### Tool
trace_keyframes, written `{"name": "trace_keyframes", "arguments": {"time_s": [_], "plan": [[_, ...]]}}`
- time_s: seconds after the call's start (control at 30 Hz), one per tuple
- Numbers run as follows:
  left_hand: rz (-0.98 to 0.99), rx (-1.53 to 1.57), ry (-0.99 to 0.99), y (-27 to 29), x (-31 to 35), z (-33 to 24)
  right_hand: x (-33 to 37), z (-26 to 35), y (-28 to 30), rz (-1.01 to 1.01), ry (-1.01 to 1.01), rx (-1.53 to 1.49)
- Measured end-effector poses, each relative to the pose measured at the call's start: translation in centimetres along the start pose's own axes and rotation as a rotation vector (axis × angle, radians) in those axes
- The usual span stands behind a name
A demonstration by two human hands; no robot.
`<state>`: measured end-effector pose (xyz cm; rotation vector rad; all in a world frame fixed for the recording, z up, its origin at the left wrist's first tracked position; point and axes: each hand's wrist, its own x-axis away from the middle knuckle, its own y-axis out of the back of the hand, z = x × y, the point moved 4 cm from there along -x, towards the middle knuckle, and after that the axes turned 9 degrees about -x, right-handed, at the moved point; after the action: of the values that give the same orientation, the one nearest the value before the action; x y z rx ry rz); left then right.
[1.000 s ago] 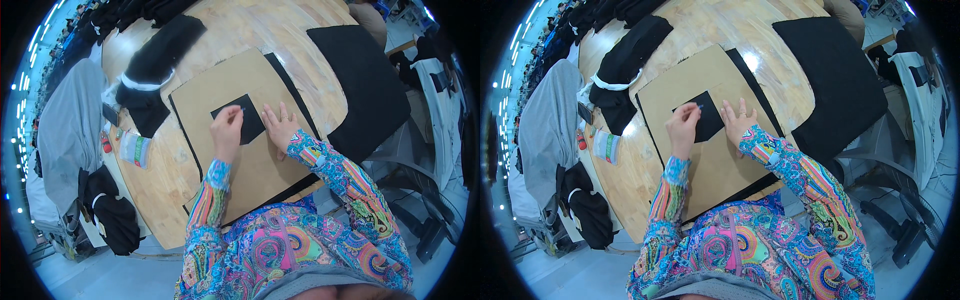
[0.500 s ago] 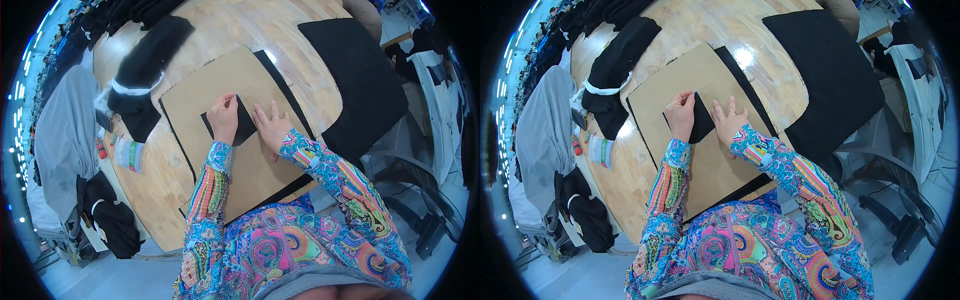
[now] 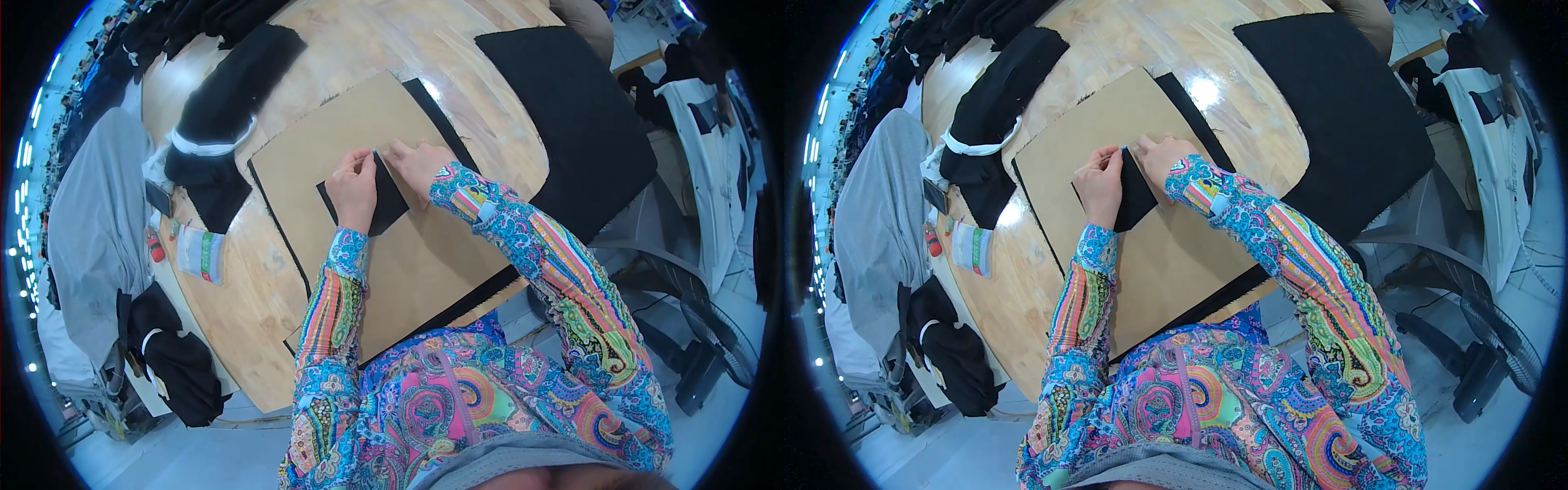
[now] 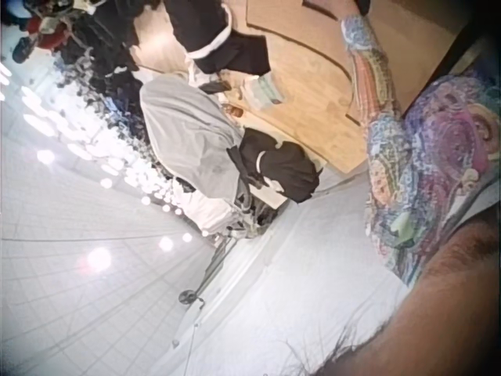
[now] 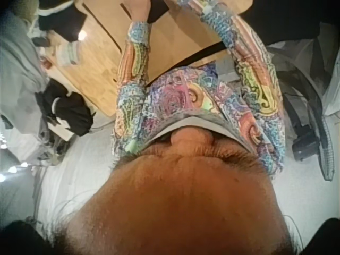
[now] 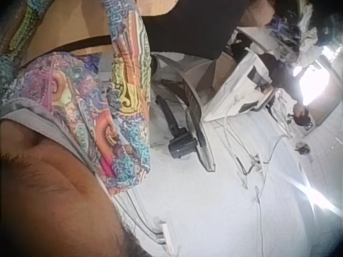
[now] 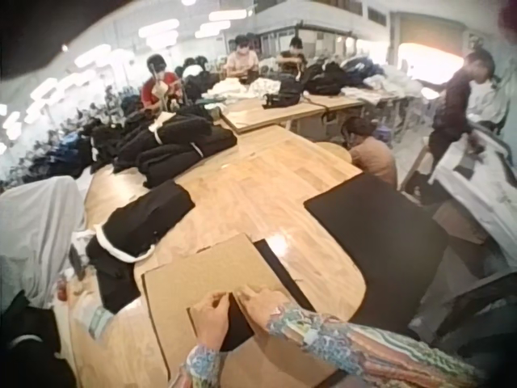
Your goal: The person uses a cardboard template with a rectangular cutout to mark black fabric on a wooden table. They repeatedly place the template on the fabric, trace the cutout with a white marking tool, and then move the template to a new position to repeat the process.
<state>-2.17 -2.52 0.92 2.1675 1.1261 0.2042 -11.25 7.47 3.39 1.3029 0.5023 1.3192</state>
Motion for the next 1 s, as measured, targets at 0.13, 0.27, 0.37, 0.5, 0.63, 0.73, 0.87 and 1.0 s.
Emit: {"name": "trace_keyframes", "arguments": {"time_s": [0.13,0.27,0.37,0.5,0.63,0.73,0.87,1.0], "plan": [[-0.013,0.003,-0.026,-0.2,0.1,-0.4,-0.1,-0.4,-0.1,0.005,-0.009,-0.009],[-0.007,-0.023,-0.027,0.0,0.0,-0.5,-0.3,-0.4,-0.2,0.007,-0.009,-0.013],[-0.014,-0.044,-0.05,-0.1,-0.1,-0.1,-0.2,-0.3,0.0,0.016,0.005,-0.008],[0.002,-0.099,-0.079,-0.4,-0.3,-0.4,-0.2,-0.4,0.0,0.024,-0.016,-0.021],[0.013,-0.178,-0.118,-0.2,-0.4,-0.4,-0.4,-0.3,0.0,0.028,-0.014,-0.024],[0.009,-0.196,-0.16,-0.4,-0.4,-0.6,-0.3,-0.3,0.1,0.04,-0.022,-0.032],[0.01,-0.225,-0.247,-0.3,0.3,-1.1,-0.3,-0.2,0.2,0.049,-0.03,-0.03],[0.047,-0.209,-0.327,0.4,2.1,-2.0,-0.3,-0.1,0.4,0.064,-0.026,-0.042]]}}
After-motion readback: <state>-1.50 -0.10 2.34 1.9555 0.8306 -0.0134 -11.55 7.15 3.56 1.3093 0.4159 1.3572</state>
